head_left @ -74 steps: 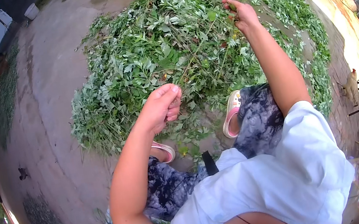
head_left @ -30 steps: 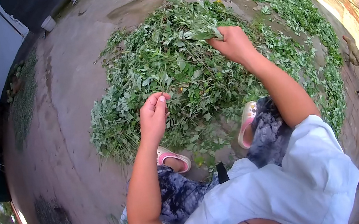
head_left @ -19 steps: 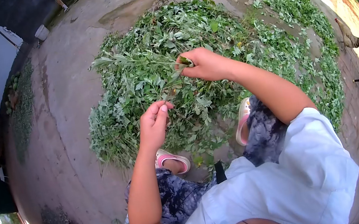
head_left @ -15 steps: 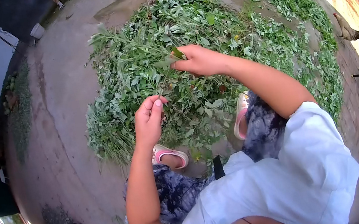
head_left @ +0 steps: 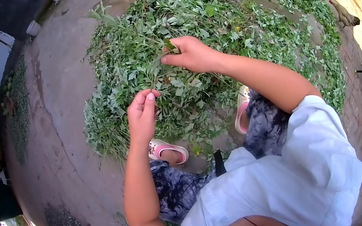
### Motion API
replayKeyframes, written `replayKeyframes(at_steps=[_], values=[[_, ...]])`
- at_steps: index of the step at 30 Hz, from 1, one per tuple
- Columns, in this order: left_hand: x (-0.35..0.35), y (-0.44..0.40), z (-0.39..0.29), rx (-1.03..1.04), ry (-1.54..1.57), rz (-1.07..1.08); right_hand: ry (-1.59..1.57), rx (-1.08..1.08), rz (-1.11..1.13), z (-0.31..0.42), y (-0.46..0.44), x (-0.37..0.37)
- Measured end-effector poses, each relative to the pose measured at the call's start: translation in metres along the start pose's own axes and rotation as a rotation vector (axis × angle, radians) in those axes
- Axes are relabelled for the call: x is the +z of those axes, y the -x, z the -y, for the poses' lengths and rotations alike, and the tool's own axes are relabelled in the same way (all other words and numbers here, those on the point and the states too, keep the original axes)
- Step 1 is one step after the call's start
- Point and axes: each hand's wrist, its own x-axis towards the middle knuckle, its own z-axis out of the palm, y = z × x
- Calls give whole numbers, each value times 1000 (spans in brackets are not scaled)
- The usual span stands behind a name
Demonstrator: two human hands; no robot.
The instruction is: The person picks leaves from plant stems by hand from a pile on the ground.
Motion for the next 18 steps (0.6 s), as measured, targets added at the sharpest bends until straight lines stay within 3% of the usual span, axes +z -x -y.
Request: replayKeyframes(at_steps=[5,7,10,11,12,13,14,18], values=[[-3,-3,3,-48,52,11,-51,-103,-206,0,-5,10],[10,1,2,50,-139,47,-111,-144,-345,-4,-11,14],[14,5,-7,23,-122,32,-125,-135,-423,-15,-17,20],[5,2,-6,-18,-135,75,-194,0,-412,-8,-22,12],[2,6,-4,-19,-134,73,-654,178,-457,-3,-22,-4],[0,12,-3,-7,-204,43,-762,198,-603,-3,-27,-30],[-1,16,-3,11,-271,13,-748,175,-671,-14,-31,-58],[-25,34,-7,12,-299,-121,-722,278,-488,-54,-19,-105]])
